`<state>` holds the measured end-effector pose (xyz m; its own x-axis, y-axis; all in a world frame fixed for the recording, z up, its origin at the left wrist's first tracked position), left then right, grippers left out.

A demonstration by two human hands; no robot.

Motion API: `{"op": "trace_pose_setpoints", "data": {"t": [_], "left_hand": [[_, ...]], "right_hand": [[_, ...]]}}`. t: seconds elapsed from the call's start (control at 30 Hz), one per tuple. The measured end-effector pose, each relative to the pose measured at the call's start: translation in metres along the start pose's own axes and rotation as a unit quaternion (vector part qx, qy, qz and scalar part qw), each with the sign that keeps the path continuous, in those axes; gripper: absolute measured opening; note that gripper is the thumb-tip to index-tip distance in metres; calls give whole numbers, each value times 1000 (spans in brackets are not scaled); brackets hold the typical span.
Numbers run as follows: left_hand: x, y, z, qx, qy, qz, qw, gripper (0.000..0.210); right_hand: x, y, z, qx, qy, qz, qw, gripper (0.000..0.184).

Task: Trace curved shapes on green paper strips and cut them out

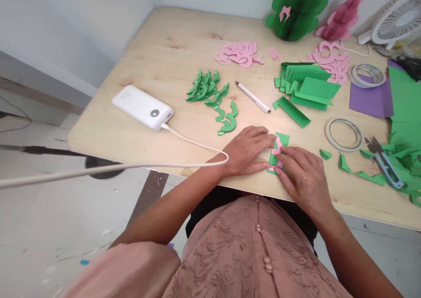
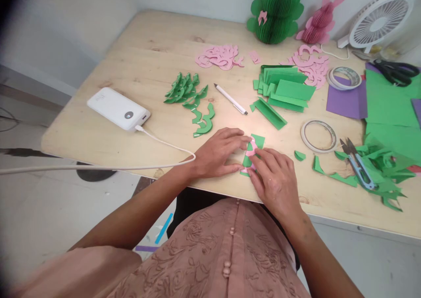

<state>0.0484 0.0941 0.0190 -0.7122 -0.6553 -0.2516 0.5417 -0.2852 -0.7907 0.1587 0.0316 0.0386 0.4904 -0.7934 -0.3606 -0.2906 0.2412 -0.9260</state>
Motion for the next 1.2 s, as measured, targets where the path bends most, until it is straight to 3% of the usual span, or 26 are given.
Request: {"op": "trace_pose_setpoints", "data": {"t": [0.6,1.2], "left_hand": [[0,-2,2,-10,-13,-20,1000,29],[0,1,1,-10,-2,0,1000,39]], "right_hand": [[0,0,0,3,-2,0,1000,22],[0,0,-1,7,-4,4,1000,23]]}}
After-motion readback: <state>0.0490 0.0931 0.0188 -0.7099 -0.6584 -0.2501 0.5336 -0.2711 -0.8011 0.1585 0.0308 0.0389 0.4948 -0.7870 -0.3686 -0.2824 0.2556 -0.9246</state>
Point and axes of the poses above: each hand's wrist, its own x-axis away from the middle knuckle, its own y-axis out of the palm, z = x × y, the point moved 8 cm from there along -x, towards the middle knuckle, and after that the axes turned 7 degrees about -y, right-handed, at the moved point
